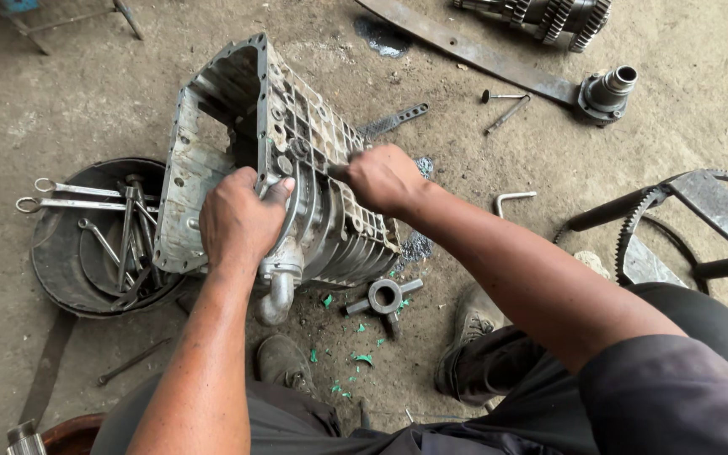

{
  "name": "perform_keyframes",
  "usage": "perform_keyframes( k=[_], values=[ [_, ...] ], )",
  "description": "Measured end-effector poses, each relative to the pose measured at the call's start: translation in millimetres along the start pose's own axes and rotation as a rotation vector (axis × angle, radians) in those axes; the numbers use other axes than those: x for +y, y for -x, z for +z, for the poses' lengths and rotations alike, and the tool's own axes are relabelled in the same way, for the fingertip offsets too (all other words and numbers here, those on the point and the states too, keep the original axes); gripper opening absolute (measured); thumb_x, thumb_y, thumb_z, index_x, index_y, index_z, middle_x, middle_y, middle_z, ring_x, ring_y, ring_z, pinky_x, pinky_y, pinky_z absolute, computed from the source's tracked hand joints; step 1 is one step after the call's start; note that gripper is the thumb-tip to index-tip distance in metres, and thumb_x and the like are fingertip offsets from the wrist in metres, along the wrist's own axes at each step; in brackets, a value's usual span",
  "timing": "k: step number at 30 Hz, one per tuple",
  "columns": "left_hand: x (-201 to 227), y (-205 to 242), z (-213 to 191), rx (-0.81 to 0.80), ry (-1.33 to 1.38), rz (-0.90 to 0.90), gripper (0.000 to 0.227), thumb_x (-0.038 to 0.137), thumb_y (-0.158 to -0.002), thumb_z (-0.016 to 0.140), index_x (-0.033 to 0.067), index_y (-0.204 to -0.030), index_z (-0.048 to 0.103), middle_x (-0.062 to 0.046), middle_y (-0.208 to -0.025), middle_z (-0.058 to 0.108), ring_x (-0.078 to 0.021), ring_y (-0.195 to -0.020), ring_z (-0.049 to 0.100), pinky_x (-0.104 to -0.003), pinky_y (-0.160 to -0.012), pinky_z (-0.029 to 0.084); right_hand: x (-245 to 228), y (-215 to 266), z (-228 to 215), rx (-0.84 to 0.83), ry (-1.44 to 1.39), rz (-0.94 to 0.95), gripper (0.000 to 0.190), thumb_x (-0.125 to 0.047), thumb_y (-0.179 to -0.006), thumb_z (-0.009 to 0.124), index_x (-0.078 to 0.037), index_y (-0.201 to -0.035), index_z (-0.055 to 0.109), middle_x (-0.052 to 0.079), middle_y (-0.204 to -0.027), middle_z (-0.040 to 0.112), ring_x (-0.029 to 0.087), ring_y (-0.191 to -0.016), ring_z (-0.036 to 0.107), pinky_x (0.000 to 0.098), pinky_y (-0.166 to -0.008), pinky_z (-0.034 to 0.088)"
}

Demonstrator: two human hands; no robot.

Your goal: The person cleans and scrapes the mating surfaces of a metal transmission housing by hand using a small metal scraper tool.

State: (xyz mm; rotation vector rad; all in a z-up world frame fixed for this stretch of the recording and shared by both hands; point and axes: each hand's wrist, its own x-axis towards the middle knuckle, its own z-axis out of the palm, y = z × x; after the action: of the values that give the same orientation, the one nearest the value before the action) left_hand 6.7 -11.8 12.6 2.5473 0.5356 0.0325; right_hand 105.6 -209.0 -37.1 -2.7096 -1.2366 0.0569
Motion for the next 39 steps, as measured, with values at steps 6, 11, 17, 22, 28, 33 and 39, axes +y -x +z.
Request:
perform_keyframes(
  k=[6, 11, 17, 22, 28, 33, 39],
  values=[
    [1.3, 0.1, -0.5, 0.011, -0.002, 0.005, 0.038, 0.045, -0.089, 0.077, 0.007, -0.086, 0.071, -0.014, -0.077, 0.074, -0.0293, -0.069, 0.07, -0.046, -0.062, 0.047, 2.0, -0.4, 0.9, 0.015, 0.08, -0.044, 0.037, -0.021, -0.108, 0.043, -0.03, -0.135, 0.066, 0.008, -0.075, 0.061, 0.021, -0.053, 0.057, 0.0368, -0.041, 0.047],
    [2.4, 1.1, -2.5, 0.095, -0.008, 0.095, 0.039, 0.045, -0.087, 0.08, 0.0059, -0.088, 0.074, -0.02, -0.084, 0.074, -0.0392, -0.078, 0.071, -0.05, -0.066, 0.049, 3.6, -0.8, 1.0, -0.098, -0.047, 0.023, 0.042, -0.017, -0.108, 0.04, -0.036, -0.128, 0.071, 0.006, -0.077, 0.067, 0.023, -0.055, 0.062, 0.0376, -0.048, 0.049],
    [1.4, 1.8, -2.1, 0.091, -0.024, 0.089, 0.04, 0.045, -0.087, 0.08, 0.0056, -0.087, 0.073, -0.021, -0.084, 0.074, -0.0399, -0.078, 0.07, -0.051, -0.066, 0.049, -0.5, -3.4, -2.1, -0.135, -0.032, 0.064, 0.038, -0.016, -0.109, 0.038, -0.023, -0.127, 0.071, 0.009, -0.073, 0.067, 0.024, -0.052, 0.062, 0.0381, -0.044, 0.052],
    [0.6, 2.0, -2.8, 0.043, -0.016, 0.04, 0.041, 0.046, -0.088, 0.079, 0.0056, -0.085, 0.072, -0.018, -0.08, 0.073, -0.0354, -0.074, 0.071, -0.049, -0.064, 0.048, -5.6, -1.8, -3.5, 0.019, 0.043, 0.01, 0.032, -0.019, -0.104, 0.048, -0.017, -0.119, 0.076, 0.011, -0.072, 0.068, 0.021, -0.053, 0.058, 0.0376, -0.044, 0.048],
    [0.4, 1.9, -3.4, 0.008, 0.008, 0.013, 0.039, 0.045, -0.09, 0.077, 0.0071, -0.086, 0.071, -0.015, -0.076, 0.074, -0.0314, -0.069, 0.07, -0.048, -0.062, 0.046, -4.6, -5.4, -2.4, -0.079, -0.118, 0.095, 0.038, -0.007, -0.103, 0.043, -0.02, -0.126, 0.071, 0.012, -0.074, 0.072, 0.024, -0.048, 0.063, 0.0402, -0.041, 0.052],
    [-0.1, 1.5, -1.8, 0.031, -0.008, 0.036, 0.039, 0.045, -0.089, 0.078, 0.0065, -0.085, 0.071, -0.016, -0.077, 0.073, -0.0323, -0.07, 0.07, -0.048, -0.063, 0.047, -9.7, -3.6, -1.2, -0.026, 0.018, 0.079, 0.037, -0.005, -0.095, 0.053, -0.023, -0.117, 0.077, 0.014, -0.082, 0.075, 0.028, -0.067, 0.072, 0.0426, -0.062, 0.058],
    [1.5, 2.5, -3.3, 0.085, -0.018, 0.067, 0.041, 0.046, -0.086, 0.08, 0.0057, -0.087, 0.073, -0.019, -0.081, 0.073, -0.0369, -0.075, 0.071, -0.05, -0.065, 0.049, -24.7, -6.7, -2.4, -0.182, -0.204, 0.31, 0.039, -0.008, -0.092, 0.055, -0.025, -0.121, 0.074, 0.016, -0.09, 0.075, 0.031, -0.075, 0.073, 0.0447, -0.068, 0.059]
  ],
)
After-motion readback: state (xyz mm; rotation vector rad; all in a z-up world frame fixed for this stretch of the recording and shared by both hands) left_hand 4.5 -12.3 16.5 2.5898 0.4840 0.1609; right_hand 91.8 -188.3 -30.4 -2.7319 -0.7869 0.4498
